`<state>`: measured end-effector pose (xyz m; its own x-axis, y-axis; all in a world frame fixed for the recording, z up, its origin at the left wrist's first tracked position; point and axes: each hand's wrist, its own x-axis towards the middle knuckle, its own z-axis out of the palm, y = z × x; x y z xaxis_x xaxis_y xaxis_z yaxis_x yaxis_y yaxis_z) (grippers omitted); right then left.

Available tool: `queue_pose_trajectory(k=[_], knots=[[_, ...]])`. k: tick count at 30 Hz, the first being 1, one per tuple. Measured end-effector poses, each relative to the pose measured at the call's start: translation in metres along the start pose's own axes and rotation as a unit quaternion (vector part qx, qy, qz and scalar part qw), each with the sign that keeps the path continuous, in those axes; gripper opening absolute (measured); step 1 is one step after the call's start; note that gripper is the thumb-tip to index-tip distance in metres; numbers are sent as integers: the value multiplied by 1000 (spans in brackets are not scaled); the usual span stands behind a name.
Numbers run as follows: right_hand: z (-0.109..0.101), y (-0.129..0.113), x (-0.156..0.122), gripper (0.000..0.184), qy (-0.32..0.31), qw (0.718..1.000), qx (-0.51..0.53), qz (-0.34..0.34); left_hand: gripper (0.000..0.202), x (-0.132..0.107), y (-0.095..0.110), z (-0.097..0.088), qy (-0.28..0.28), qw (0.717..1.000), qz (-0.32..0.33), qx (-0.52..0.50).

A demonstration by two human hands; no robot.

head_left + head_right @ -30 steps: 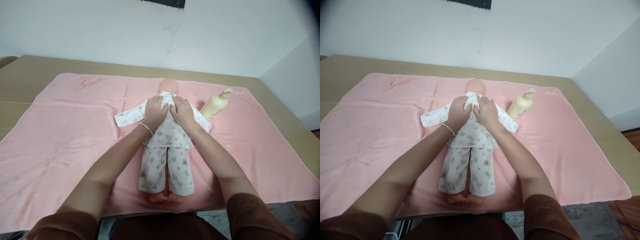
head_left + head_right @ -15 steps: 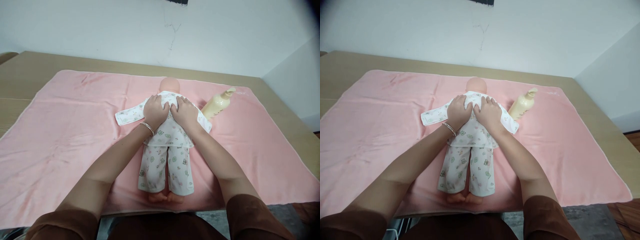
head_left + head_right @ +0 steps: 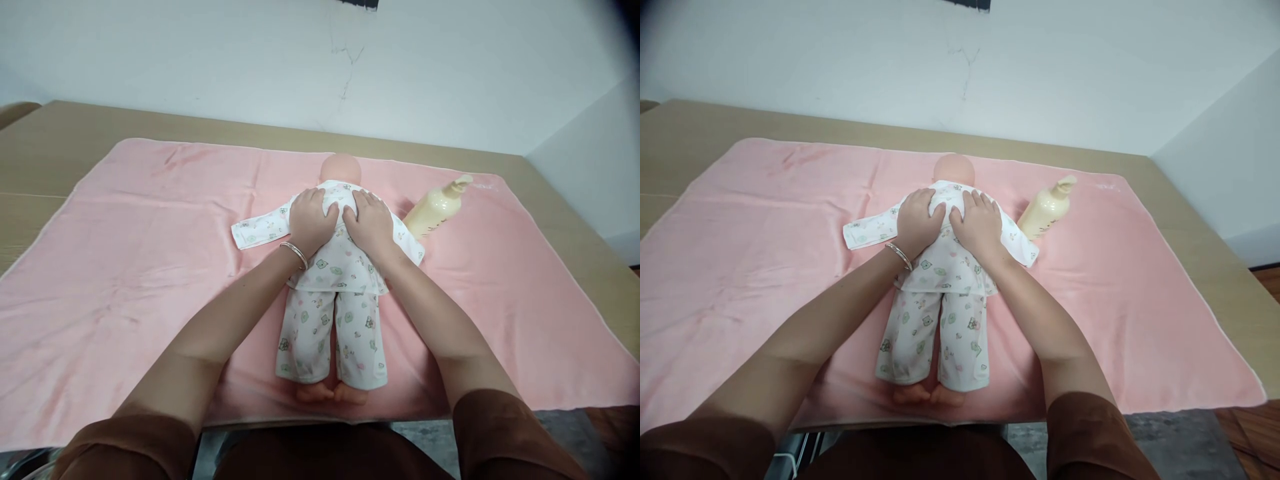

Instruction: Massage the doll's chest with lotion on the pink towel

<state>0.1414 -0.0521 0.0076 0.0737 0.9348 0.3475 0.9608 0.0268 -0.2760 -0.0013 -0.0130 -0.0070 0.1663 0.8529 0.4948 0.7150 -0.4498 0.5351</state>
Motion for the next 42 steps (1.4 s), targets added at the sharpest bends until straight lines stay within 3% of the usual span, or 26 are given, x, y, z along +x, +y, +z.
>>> queue_pose_trajectory(k=[15,21,28,36,42], knots=[[-2,0,0,53,-15,1000,-14,3,37,2,0,0,-12,1000,13,8],[-3,9,7,53,-34,997,4,-66,39,8,-7,5,-54,997,38,-41],[-8,11,8,52,-39,991,-15,-127,30,5,-1,0,-36,997,55,-39],[-15,-10,-6,47,-4,998,-52,-35,24,0,3,-1,-4,1000,16,-5],[-5,6,5,51,-28,996,-6,-86,32,6,0,1,-33,998,41,-22]])
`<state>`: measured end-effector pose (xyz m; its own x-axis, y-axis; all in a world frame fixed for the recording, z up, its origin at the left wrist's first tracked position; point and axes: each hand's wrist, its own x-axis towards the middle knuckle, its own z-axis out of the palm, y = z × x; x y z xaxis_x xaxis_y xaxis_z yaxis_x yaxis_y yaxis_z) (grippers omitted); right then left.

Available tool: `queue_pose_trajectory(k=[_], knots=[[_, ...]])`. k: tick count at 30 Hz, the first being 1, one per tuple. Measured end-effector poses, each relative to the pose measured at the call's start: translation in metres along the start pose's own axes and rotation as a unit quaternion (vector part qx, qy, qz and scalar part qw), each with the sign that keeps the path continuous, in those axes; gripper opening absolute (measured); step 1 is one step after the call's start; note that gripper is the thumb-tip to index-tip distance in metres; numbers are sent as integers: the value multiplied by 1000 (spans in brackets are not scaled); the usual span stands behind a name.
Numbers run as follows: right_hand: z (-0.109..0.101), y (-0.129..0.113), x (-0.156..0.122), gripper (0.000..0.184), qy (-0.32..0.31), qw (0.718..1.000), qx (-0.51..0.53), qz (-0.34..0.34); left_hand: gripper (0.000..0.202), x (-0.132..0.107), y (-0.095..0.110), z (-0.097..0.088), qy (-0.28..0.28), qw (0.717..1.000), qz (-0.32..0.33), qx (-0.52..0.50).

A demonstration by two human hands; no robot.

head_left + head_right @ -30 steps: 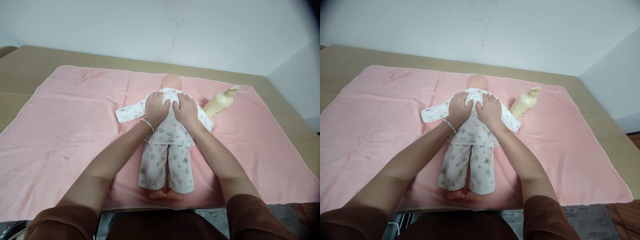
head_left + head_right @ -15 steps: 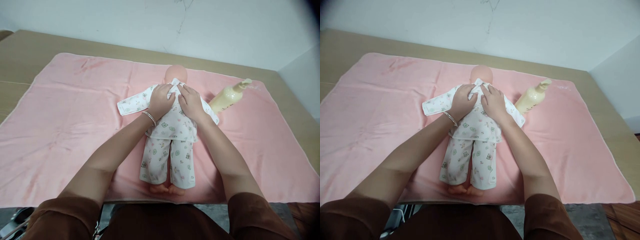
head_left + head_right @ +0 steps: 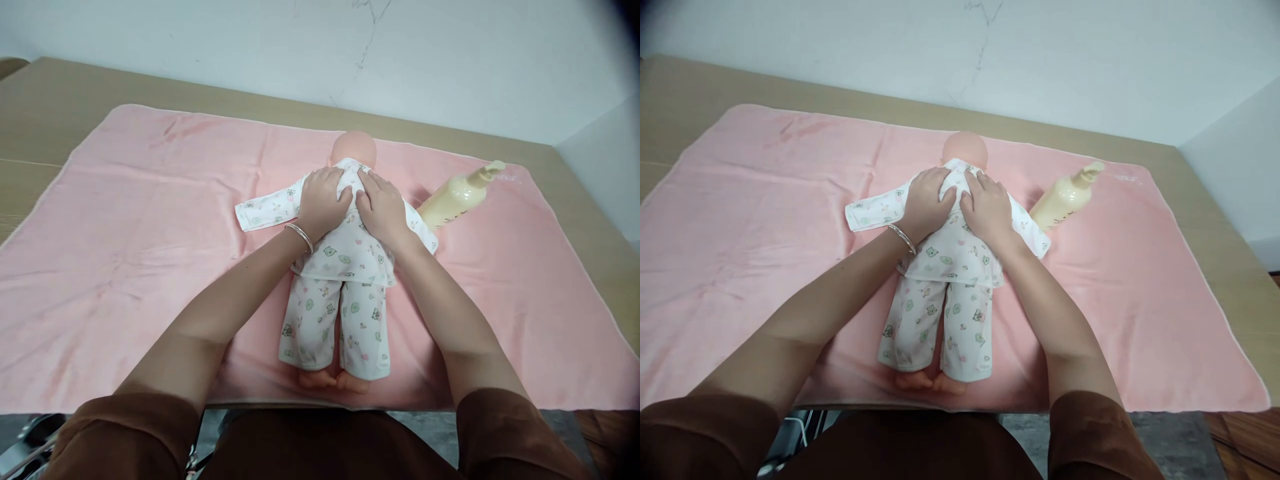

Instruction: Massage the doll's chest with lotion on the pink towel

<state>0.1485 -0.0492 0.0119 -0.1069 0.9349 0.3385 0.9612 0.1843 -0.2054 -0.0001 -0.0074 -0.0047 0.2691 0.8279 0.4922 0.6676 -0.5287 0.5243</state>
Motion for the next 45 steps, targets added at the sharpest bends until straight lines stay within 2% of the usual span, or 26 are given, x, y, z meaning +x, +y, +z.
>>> queue_pose_trajectory(k=[6,12,15,20,24,31,35,40,45], knots=[[-1,3,2,50,4,999,-15,-29,26,-4,2,-2,19,999,31,11],[-2,-9,-7,43,64,996,-50,40,21,-7,2,1,53,998,18,30],[-1,-8,-7,43,63,996,-37,41,23,-5,1,1,45,999,-2,29],[2,5,1,51,31,998,34,-30,32,1,0,-1,-6,1000,-1,13],[3,11,5,53,16,998,51,-39,34,2,1,-3,-25,1000,2,8],[0,-4,-6,44,68,997,-11,-15,18,-2,2,-2,30,999,3,28],[2,-9,-11,44,91,995,-42,10,19,-6,2,-1,52,998,1,42],[1,-3,-5,45,59,998,-4,-4,20,-6,3,1,43,998,-10,44],[3,7,3,51,28,999,27,-36,23,-2,2,-1,6,999,-11,47]])
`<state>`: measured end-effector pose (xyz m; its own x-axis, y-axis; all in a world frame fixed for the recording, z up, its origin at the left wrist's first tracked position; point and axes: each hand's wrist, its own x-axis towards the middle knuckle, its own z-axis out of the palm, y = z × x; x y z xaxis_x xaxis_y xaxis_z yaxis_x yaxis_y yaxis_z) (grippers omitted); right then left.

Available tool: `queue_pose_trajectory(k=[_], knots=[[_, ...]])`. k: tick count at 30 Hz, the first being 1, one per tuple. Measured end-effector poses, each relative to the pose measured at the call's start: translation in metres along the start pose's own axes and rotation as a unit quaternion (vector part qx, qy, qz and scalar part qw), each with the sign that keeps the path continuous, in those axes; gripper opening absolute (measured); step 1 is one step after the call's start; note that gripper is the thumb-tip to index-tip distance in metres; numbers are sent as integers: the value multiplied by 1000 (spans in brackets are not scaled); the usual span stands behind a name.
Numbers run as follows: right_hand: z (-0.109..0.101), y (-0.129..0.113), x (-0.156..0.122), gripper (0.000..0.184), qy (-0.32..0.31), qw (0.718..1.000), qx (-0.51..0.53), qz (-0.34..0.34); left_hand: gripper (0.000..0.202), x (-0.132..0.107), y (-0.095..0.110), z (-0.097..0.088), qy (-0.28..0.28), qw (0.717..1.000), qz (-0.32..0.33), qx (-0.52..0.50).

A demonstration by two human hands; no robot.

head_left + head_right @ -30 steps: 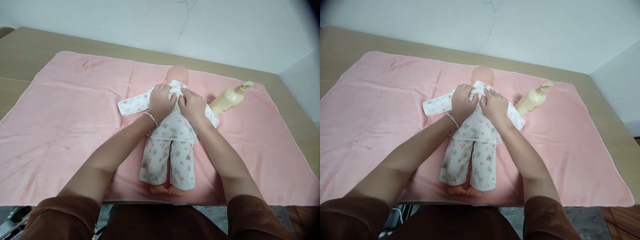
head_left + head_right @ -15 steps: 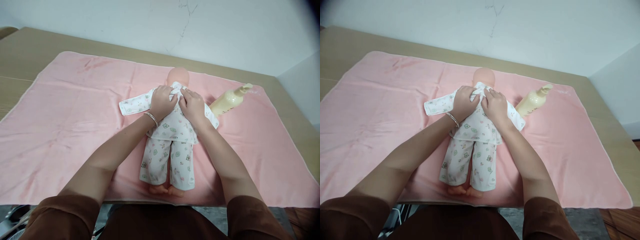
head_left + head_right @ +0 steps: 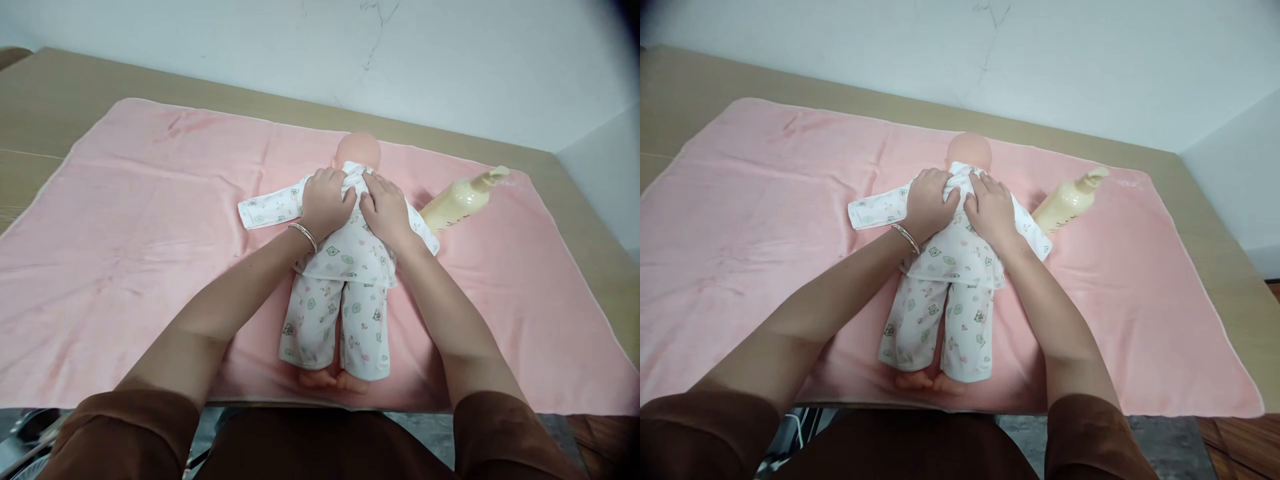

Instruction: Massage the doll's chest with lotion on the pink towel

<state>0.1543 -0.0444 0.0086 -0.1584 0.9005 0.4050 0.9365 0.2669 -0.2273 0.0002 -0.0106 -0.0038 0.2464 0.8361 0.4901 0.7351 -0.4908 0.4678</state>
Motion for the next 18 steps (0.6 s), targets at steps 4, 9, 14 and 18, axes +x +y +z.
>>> queue_pose_trajectory(k=[4,9,14,18], knots=[[0,3,1,54,-9,1000,18,-11,30,3,1,-5,-39,999,21,-13],[-4,-3,-1,50,15,1000,23,7,31,4,2,-7,-51,998,37,-17],[-7,-19,-8,40,46,996,-25,71,24,0,0,-2,0,999,34,-12],[-8,-29,-11,38,62,988,-64,129,26,-3,0,-1,27,999,27,-13]])
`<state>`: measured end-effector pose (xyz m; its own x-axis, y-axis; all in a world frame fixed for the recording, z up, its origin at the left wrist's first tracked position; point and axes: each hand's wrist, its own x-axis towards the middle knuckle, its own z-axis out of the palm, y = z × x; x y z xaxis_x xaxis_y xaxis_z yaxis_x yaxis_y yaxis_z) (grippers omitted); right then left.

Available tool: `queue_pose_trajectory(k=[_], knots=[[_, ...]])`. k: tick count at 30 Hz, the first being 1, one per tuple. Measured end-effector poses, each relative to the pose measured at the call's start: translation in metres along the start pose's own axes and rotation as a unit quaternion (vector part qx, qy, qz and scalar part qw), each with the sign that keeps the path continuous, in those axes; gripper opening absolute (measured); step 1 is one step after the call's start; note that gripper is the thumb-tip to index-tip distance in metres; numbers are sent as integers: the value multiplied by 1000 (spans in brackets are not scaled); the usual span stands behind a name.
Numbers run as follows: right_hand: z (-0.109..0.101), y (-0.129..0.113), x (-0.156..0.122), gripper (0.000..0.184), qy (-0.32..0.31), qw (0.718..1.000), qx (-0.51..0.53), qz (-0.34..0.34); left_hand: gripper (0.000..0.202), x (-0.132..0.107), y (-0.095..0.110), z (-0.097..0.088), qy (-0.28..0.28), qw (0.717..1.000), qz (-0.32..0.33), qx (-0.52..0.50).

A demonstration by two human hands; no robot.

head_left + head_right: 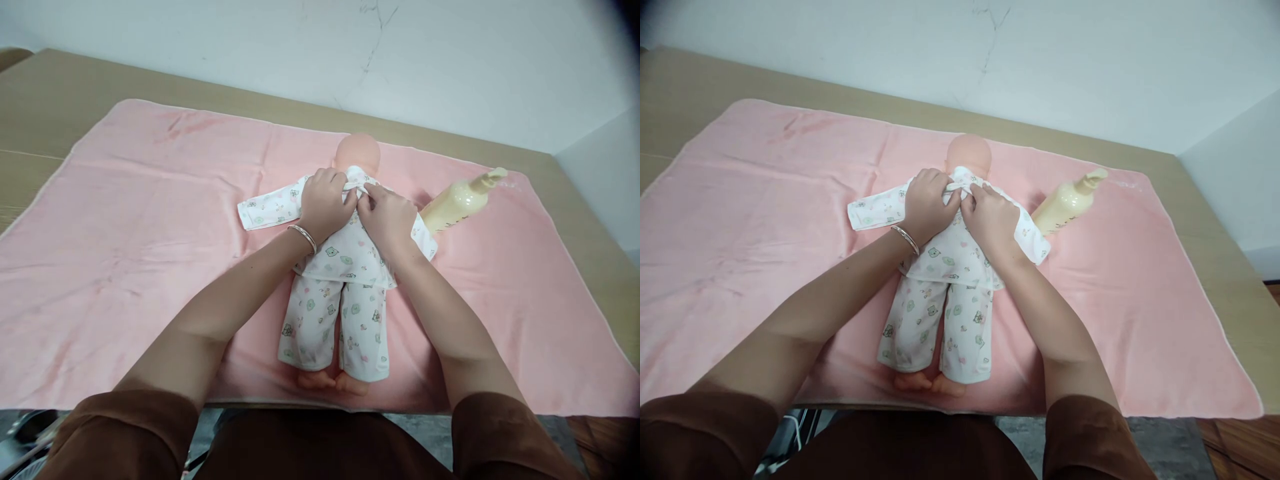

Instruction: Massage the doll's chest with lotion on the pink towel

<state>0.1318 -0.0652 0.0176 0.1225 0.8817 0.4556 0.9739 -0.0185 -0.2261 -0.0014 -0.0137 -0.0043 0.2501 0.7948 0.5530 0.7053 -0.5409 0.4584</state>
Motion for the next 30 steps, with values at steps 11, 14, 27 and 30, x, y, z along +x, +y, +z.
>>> queue_pose_trajectory(k=[11,14,27,30], knots=[[-1,0,2,43,-28,1000,-4,6,26,3,3,-2,-22,999,-34,16],[-1,2,4,43,-29,1000,7,-5,24,4,4,-2,-40,998,-42,16],[16,20,13,51,-73,993,67,-64,28,9,-3,4,-56,998,-30,-17],[16,20,13,51,-77,993,65,-66,29,9,-2,3,-55,998,-36,-17]])
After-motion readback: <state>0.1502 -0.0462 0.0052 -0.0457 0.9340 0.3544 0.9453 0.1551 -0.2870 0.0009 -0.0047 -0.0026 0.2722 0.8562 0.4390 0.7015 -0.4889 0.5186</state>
